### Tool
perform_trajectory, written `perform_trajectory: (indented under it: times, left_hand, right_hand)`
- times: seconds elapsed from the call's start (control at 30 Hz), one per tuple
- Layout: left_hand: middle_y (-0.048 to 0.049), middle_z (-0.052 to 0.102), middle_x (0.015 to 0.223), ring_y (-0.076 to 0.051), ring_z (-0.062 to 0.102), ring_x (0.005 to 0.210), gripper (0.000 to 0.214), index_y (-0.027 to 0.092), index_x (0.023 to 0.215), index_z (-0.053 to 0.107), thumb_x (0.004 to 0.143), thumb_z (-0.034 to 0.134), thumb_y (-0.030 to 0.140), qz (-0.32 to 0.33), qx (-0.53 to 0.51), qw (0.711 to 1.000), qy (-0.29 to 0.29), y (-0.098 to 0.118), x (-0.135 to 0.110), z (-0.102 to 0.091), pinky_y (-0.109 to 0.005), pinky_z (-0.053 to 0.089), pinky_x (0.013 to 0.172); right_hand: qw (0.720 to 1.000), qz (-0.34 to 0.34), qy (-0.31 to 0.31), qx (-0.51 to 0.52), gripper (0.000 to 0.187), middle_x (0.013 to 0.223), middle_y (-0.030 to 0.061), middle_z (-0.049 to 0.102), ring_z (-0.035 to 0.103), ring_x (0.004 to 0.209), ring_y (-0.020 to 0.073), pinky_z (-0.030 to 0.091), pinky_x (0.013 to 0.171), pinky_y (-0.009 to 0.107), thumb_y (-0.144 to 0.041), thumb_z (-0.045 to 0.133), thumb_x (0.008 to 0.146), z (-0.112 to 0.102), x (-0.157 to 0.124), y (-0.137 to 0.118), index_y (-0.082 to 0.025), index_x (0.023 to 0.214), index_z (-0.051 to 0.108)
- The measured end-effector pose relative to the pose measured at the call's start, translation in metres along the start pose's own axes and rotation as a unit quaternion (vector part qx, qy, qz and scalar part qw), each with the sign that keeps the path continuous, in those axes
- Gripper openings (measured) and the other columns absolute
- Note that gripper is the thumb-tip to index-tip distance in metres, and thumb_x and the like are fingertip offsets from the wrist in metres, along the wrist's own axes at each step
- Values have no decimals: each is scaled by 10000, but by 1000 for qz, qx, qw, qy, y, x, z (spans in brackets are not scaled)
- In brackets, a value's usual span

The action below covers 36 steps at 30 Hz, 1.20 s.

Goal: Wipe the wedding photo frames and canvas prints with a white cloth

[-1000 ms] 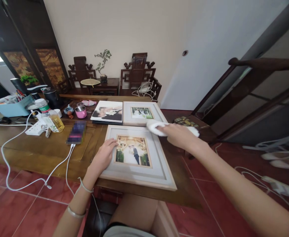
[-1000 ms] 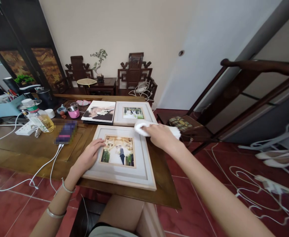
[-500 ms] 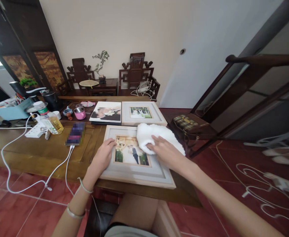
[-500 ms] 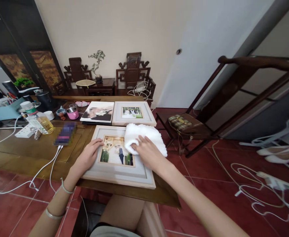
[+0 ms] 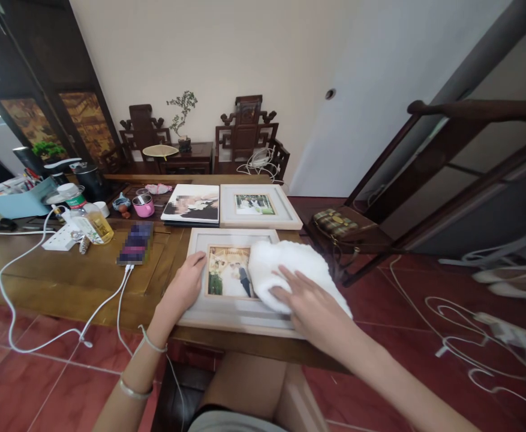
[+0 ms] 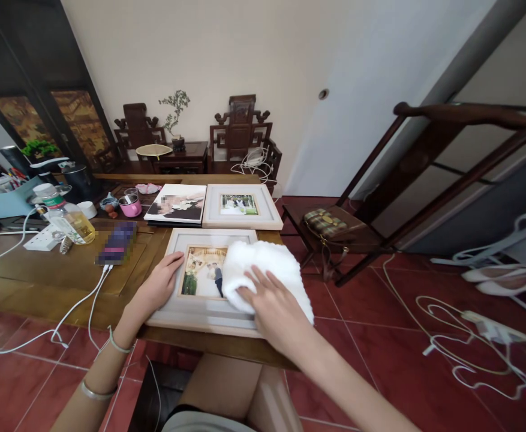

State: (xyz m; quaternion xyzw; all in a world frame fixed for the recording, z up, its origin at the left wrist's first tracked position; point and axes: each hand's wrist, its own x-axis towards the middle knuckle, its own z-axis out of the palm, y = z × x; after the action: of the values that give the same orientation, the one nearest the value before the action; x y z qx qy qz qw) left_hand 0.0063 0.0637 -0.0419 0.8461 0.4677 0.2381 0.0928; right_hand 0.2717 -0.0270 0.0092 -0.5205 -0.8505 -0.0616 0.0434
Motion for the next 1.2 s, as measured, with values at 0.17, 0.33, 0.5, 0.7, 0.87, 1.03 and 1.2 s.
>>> perform_trajectory:
  times: [0.17,0.33,0.5,0.7,0.87,1.03,1.2]
  left_hand:
    - [-132,477,1322,-217,426,1254,482,134,1239,504,799,346,11,9,4,1000,-5,0,0,-2,-409,377,1053]
    - [-141,460,1346,-209,408,1272,494,113,1271,467,807,331,15,-7,-7,1000,-12,2,1,-3,-410,353,1071]
    - [-118,451,1368,-187,398,1284,511,129,1299,439,816,314,16,-21,-12,1000,-20,6,1,-4,-392,335,1083]
    - [-116,471,1351,-191,415,1270,482,141,1247,490,809,335,13,-22,-8,1000,-9,6,2,-2,-395,360,1063]
    - [-115,479,1340,-201,424,1261,465,131,1220,516,806,338,15,-22,-7,1000,-7,7,3,-4,-390,367,1060]
    - [-107,486,1336,-194,428,1258,479,147,1235,506,806,335,17,-7,-14,1000,-10,6,2,-7,-394,366,1063]
    - [-103,465,1358,-193,408,1275,478,149,1242,500,811,337,21,-1,-16,1000,-15,3,1,-6,-408,349,1076]
  right_hand:
    - [999,27,28,-23,558,1296,183,510,398,1260,301,342,1018,465,31,451,636,11,61,32,-126,1157,576]
    - [999,-5,24,-26,545,1293,167,516,338,1294,318,299,1035,498,53,442,629,17,62,35,-123,1115,614]
    - [997,-43,-46,37,570,1330,177,482,317,1304,341,268,1054,526,80,436,574,0,5,11,-159,1030,681]
    - [989,-49,-100,98,553,1313,176,500,333,1301,316,254,1058,540,50,416,580,-20,-23,-14,-183,992,701]
    - [986,-76,-74,130,517,1294,204,506,327,1306,301,210,1076,515,27,428,646,-11,16,-48,-144,1074,660]
    - [980,-100,-101,140,431,1341,238,443,306,1313,320,198,1076,518,-11,464,691,0,40,-73,-101,1064,661]
    - [987,-46,-62,139,492,1320,191,490,370,1286,276,238,1084,465,32,423,608,-7,8,-47,-129,990,688]
